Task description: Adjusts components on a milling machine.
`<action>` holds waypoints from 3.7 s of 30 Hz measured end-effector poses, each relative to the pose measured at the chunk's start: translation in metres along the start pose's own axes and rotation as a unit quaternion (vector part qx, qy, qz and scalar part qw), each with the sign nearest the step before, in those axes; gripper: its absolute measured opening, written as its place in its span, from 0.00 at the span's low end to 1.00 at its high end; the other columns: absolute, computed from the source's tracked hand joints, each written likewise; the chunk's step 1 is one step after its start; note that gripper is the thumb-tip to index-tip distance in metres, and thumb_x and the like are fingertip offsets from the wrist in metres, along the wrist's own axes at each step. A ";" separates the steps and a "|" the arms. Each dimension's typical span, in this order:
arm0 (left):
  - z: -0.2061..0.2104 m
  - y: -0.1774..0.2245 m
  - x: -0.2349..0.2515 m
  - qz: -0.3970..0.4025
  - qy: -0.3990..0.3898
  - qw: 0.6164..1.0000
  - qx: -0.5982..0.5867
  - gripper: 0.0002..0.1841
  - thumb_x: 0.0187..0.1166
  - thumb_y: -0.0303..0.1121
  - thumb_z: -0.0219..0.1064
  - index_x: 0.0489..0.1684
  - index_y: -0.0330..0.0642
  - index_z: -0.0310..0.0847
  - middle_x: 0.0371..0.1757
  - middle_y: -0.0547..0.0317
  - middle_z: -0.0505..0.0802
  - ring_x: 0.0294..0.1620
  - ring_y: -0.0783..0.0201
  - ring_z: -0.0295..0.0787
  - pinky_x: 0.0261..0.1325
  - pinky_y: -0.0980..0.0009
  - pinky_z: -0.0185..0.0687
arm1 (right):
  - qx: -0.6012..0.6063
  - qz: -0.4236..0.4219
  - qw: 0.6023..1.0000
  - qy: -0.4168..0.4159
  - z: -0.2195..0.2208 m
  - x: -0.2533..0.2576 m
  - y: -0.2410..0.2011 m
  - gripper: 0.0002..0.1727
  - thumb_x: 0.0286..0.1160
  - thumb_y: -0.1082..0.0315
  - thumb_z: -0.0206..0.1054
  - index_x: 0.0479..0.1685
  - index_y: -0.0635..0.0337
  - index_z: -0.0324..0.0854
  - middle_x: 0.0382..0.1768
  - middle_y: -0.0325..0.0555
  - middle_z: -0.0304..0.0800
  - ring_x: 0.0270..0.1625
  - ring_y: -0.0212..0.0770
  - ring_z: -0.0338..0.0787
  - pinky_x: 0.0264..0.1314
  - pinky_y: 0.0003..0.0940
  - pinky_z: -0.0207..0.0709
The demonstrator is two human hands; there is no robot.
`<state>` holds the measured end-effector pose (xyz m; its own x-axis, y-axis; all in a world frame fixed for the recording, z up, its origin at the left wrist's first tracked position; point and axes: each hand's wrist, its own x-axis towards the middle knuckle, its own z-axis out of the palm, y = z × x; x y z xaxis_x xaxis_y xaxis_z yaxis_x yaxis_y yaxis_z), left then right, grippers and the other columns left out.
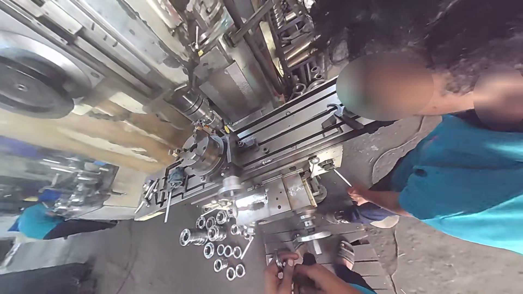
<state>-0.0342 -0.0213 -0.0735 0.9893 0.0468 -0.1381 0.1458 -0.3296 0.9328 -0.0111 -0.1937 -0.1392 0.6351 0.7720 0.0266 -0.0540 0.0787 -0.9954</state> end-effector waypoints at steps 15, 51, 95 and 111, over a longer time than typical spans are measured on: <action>0.004 0.000 -0.006 -0.019 -0.013 1.000 0.006 0.13 0.82 0.23 0.57 0.50 0.31 0.89 0.48 0.55 0.96 0.42 0.72 0.91 0.48 0.72 0.89 | -0.011 -0.014 1.000 0.007 0.000 -0.007 0.001 0.14 0.82 0.75 0.63 0.63 0.64 0.83 0.43 0.49 0.95 0.43 0.43 0.95 0.54 0.46 0.88; -0.005 -0.016 0.002 0.040 -0.076 0.995 -0.048 0.27 0.95 0.43 0.43 0.55 0.31 0.87 0.54 0.55 0.96 0.54 0.70 0.91 0.63 0.68 0.86 | 0.045 -0.017 0.999 0.010 0.001 -0.001 0.005 0.17 0.86 0.72 0.59 0.68 0.68 0.81 0.49 0.55 0.95 0.45 0.45 0.95 0.54 0.47 0.89; -0.016 -0.016 0.008 0.044 -0.090 0.995 -0.016 0.25 0.94 0.35 0.43 0.49 0.31 0.89 0.54 0.50 0.95 0.59 0.63 0.91 0.66 0.63 0.86 | 0.038 -0.009 0.999 0.005 0.004 0.008 0.012 0.16 0.86 0.72 0.60 0.67 0.65 0.83 0.48 0.51 0.96 0.46 0.43 0.96 0.55 0.46 0.89; -0.015 -0.016 0.010 0.048 -0.090 0.995 -0.021 0.23 0.93 0.34 0.45 0.48 0.30 0.89 0.53 0.50 0.96 0.58 0.62 0.92 0.67 0.62 0.86 | 0.045 -0.023 0.999 0.001 0.004 0.011 0.015 0.16 0.86 0.72 0.59 0.66 0.67 0.82 0.48 0.50 0.96 0.45 0.40 0.95 0.55 0.42 0.89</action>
<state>-0.0271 -0.0011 -0.0851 0.9829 -0.1531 -0.1018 0.0548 -0.2846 0.9571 -0.0080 -0.1818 -0.1533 0.6405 0.7647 0.0713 -0.0944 0.1706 -0.9808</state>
